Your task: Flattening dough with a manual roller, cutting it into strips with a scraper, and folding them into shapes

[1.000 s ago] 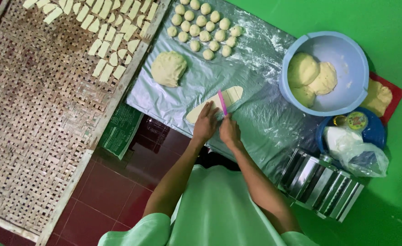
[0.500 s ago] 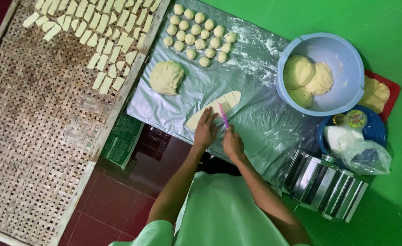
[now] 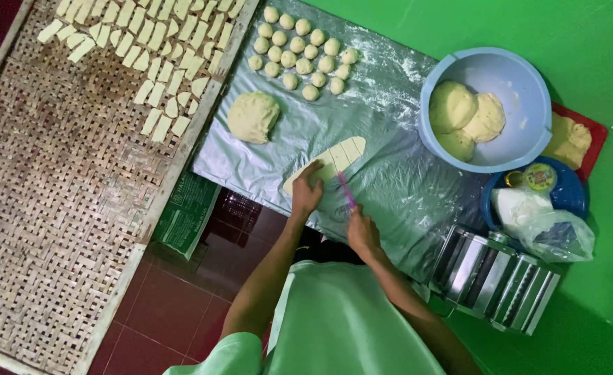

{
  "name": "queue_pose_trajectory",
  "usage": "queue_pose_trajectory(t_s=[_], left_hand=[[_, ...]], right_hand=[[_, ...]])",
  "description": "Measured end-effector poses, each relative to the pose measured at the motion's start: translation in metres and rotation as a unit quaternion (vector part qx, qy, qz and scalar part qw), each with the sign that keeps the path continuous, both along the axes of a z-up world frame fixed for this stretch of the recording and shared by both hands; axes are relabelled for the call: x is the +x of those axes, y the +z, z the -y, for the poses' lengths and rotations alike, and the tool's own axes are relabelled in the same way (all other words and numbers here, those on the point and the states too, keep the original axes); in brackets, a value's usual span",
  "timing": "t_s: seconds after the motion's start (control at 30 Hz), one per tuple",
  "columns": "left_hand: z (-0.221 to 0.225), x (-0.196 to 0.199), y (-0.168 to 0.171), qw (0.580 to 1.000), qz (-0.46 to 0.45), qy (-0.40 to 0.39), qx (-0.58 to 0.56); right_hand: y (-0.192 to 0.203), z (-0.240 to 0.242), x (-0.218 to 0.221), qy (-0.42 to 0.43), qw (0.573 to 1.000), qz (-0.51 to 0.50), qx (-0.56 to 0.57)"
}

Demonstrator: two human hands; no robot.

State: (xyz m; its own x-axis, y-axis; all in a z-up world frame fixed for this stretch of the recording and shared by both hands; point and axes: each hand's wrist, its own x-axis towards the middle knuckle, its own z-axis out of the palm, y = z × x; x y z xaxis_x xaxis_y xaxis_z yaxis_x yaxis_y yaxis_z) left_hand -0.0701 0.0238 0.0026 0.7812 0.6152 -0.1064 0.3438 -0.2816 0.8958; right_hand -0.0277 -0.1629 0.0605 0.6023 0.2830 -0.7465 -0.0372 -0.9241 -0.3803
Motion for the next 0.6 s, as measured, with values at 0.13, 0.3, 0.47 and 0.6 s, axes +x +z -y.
queue_pose_trajectory(t_s=[0.13,0.3,0.47,0.6], left_hand=[[-0.006,0.003,0.009,0.999,-0.024,0.030,0.009],[-0.005,0.002,0.035,0.995,-0.014,0.098,-0.023],[0.001,0.003,0.032,0.997,-0.042,0.037,0.053],[-0.003,0.001,0.029,0.975,-0.046,-0.081,0.203]], right_hand=[[-0.008,-0.002,0.004,-0.086,0.994,-0.058,-0.024],[-0.014,-0.027,0.009,0.035,0.988,0.089,0.125],[-0.024,-0.054,0.007,0.036,0.986,0.102,0.130],[-0.023,-0.063,0.010,0.055,0.989,0.101,0.095]])
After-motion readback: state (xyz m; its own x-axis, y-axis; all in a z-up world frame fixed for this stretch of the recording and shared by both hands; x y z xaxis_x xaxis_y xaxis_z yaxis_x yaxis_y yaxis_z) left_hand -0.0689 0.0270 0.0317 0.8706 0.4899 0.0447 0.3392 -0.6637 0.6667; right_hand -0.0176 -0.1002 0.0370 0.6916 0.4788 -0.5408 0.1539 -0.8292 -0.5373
